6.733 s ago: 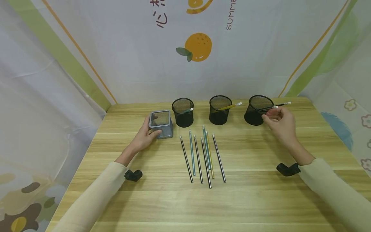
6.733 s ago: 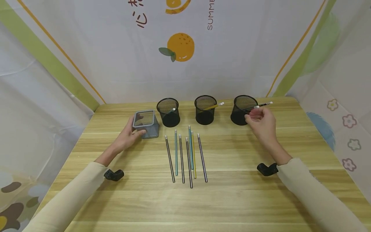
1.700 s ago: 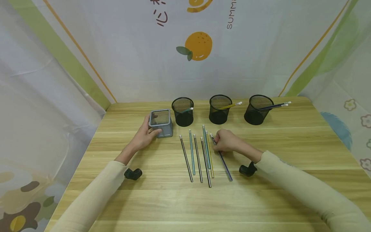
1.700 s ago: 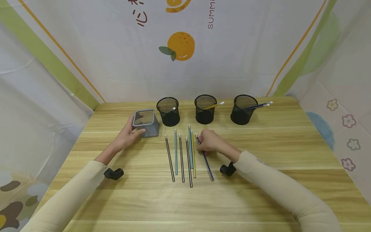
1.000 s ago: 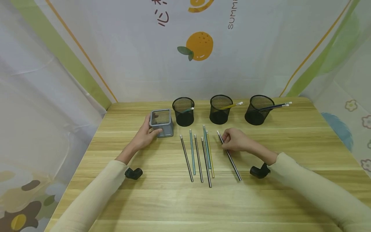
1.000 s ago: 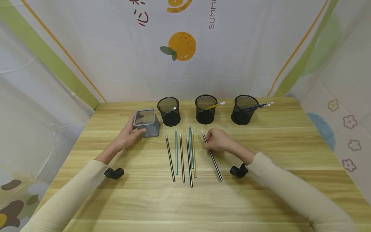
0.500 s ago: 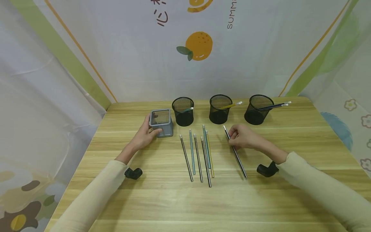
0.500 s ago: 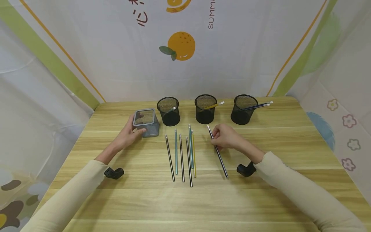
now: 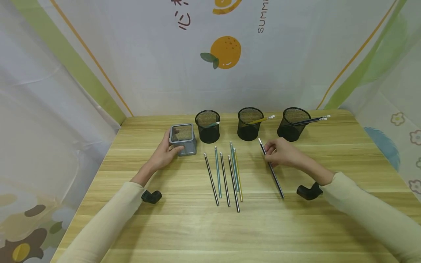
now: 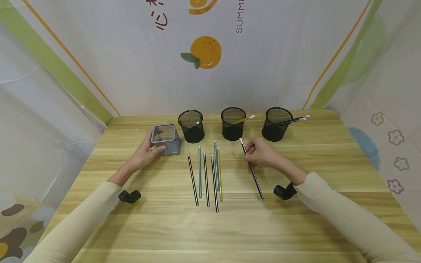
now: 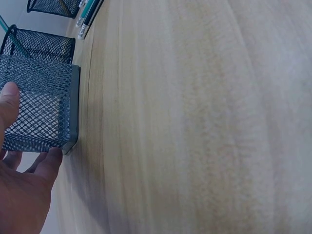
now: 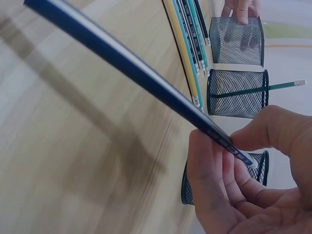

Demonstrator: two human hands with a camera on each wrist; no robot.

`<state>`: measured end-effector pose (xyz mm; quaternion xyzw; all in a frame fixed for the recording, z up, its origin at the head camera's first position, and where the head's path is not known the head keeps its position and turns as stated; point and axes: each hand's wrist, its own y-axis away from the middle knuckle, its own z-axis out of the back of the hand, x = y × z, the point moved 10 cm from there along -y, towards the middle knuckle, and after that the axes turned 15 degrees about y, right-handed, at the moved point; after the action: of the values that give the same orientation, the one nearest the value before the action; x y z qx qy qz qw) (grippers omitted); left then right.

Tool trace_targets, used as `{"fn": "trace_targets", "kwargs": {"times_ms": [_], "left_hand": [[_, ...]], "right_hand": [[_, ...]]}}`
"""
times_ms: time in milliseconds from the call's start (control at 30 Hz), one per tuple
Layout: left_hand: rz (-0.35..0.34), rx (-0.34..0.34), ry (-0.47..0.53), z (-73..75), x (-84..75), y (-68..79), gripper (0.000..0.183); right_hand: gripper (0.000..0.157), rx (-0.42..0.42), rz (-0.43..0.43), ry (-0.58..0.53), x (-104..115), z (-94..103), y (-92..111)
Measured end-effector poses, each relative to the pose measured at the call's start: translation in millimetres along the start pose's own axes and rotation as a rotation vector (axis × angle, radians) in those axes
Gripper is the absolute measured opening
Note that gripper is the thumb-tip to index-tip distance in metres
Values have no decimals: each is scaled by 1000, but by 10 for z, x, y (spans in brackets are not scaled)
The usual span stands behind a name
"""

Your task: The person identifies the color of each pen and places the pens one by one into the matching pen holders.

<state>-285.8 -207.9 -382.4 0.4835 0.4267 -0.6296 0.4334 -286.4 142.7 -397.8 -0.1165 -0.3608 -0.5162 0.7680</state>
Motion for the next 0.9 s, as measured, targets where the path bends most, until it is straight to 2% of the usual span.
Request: {"fn": "trace_targets", "kwargs": {"times_ms": [167,267,333,567,600,733,900], "left_hand": [[-6,-8,-1,76,202,-56,77],[-9,-7,-7,98,250,-66,78],[-10,-7,-5,95,245,-66,77],[11,6,-6,-28,-83,23,73],[12,7,-6,-32,-89,26,73],[16,5,-11,-23,-67,24,71],[0,-5,-11,53,137,-36,74]], "right_hand": [[18,-15,11,4,-15,61,12],[20,-23,16,4,-15,94,22],[20,-29,18,2,-22,116,26],[19,-46,10,27,-34,188,47],[19,-51,9,30,-32,204,55],[17,-72,22,35,-12,275,95],[18,-97,43,33,19,371,139]]}}
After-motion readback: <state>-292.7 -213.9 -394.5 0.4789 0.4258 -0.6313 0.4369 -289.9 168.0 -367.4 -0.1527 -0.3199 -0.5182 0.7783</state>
